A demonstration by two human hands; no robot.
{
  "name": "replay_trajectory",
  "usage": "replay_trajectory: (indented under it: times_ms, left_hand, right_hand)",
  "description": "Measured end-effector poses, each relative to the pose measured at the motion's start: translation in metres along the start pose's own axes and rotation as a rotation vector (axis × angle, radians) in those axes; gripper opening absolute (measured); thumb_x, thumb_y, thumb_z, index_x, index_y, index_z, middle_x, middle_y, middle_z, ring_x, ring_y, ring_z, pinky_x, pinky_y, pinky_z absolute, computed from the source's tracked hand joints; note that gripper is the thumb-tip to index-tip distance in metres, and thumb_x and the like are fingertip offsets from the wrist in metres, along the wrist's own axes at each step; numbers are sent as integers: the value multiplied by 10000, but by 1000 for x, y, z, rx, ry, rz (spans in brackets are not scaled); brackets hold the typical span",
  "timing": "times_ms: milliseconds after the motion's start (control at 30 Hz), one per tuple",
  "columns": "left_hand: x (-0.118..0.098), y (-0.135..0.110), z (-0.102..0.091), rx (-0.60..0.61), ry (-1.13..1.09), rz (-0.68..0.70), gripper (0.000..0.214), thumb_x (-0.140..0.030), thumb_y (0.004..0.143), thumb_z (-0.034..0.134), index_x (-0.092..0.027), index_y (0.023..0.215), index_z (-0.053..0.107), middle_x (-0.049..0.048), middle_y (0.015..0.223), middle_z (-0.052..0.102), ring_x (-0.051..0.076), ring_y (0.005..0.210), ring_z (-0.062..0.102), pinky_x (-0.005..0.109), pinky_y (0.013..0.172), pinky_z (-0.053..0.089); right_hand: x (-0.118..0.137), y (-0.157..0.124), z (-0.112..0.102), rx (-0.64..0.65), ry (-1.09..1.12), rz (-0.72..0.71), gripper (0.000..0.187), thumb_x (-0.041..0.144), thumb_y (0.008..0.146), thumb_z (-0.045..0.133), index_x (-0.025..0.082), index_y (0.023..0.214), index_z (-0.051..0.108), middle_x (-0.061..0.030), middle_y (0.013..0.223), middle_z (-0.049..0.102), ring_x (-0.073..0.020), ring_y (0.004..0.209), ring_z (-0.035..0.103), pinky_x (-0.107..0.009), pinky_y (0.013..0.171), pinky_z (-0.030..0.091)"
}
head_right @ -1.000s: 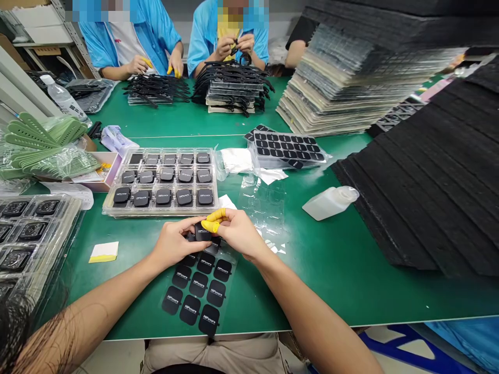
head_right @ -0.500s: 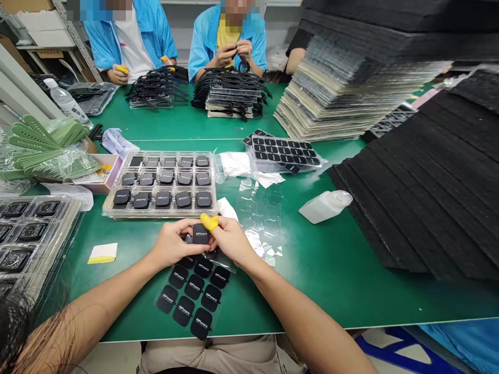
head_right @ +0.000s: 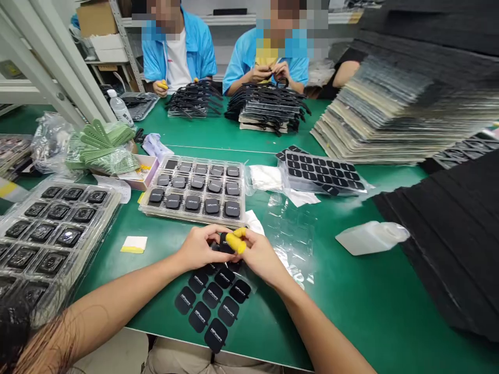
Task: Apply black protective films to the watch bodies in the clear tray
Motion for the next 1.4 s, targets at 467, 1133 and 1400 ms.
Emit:
replay_trajectory:
  times_ms: [467, 1133, 1400]
  left_hand:
    - [1, 4, -6, 74, -44, -68, 542, -245, 670, 957, -138, 1188, 839, -41, 693, 740, 128, 683, 635, 246, 722, 490]
    - [11, 8, -4, 140, -109, -118, 720, -336, 805, 853, -138, 1471, 663, 114, 1064, 883, 262, 931, 820, 335, 893, 602]
    - [21, 11, -3, 234, -99, -122, 479, -371, 866, 807, -199, 1286, 654, 103, 1155, 873, 296, 1072, 833, 362, 944, 624]
  right_hand:
    - [8, 0, 6, -113, 55, 49, 598, 786, 704, 786, 214, 646, 624, -29, 506, 622, -190, 453, 641, -288, 488, 555]
    - [129, 192, 102, -228, -390, -273, 102, 223, 994, 699, 158, 1068, 725, -17, 717, 720, -146, 626, 722, -267, 662, 647]
    - [141, 245, 139, -192, -878, -328, 160, 135, 847, 768, 137, 987, 844, -187, 1234, 778, -341, 1290, 680, -447, 1179, 490]
Point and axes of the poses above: each hand's wrist, its own y-axis towards the middle knuckle, its own z-axis out of the palm, x = y × z, the point moved 1 cm from there along y, towards the middle knuckle
